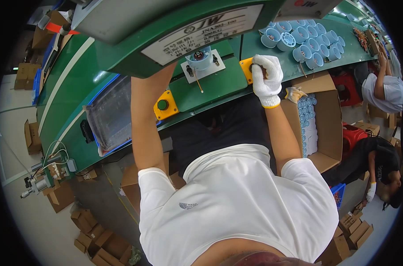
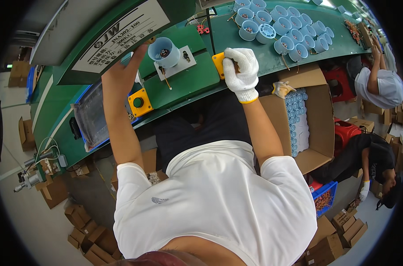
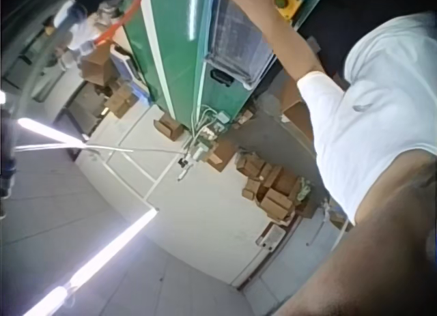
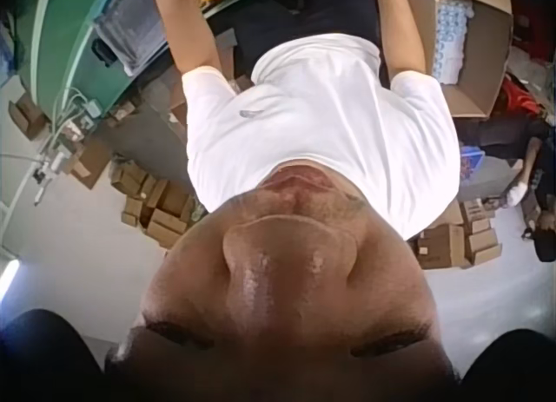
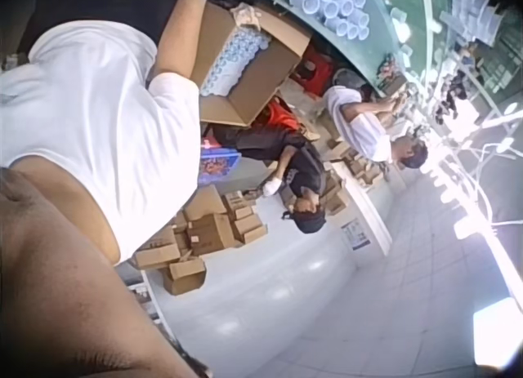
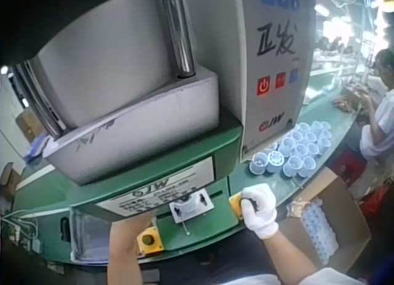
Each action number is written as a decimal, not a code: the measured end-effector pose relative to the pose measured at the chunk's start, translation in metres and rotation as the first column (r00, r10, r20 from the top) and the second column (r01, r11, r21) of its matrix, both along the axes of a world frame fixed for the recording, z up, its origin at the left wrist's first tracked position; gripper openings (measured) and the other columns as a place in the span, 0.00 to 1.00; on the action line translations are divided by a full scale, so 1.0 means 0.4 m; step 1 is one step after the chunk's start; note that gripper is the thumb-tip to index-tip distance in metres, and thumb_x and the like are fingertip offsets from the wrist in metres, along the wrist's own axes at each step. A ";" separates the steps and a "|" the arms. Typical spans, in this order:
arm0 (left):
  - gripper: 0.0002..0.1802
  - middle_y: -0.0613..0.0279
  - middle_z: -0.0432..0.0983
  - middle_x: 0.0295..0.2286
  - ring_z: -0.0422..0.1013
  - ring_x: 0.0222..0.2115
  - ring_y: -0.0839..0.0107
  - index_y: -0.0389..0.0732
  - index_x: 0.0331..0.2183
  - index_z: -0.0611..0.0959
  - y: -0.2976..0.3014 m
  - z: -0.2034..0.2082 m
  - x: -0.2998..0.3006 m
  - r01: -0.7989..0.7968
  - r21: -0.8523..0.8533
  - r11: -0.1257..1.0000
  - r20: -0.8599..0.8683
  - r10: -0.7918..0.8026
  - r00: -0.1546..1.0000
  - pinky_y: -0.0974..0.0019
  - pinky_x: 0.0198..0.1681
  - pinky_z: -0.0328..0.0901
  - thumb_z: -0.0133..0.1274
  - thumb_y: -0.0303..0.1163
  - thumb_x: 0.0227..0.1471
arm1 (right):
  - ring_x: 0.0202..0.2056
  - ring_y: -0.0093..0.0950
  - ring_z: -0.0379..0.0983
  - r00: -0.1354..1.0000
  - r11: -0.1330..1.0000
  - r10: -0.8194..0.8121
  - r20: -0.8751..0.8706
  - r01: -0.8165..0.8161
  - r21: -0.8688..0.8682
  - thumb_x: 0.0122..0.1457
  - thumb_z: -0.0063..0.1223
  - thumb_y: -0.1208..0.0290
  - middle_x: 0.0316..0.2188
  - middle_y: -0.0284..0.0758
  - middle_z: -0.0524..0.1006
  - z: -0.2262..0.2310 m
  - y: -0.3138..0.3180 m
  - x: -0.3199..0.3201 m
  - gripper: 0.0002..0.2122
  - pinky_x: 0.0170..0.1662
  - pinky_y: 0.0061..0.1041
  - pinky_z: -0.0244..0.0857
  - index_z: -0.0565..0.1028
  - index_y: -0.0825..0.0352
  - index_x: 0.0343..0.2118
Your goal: Assembling small electronic components using a manual press machine on a production line.
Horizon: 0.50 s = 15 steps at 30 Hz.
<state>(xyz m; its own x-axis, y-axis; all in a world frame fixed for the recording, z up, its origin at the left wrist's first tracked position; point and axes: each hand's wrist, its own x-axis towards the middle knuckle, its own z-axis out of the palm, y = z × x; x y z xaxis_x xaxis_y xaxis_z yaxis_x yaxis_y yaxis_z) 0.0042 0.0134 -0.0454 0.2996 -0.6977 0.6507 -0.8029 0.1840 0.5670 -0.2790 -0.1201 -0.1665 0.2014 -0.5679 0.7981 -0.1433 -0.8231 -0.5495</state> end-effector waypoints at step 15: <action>0.16 0.67 0.82 0.26 0.72 0.25 0.76 0.42 0.41 0.94 -0.051 0.103 -0.013 0.069 0.591 0.804 0.064 -0.132 0.989 0.68 0.29 0.67 0.71 0.44 0.59 | 0.36 0.38 0.79 1.000 1.000 0.013 0.011 -0.014 0.027 0.57 0.64 0.82 0.35 0.39 0.83 -0.010 -0.005 -0.009 0.10 0.39 0.34 0.73 0.83 0.66 0.41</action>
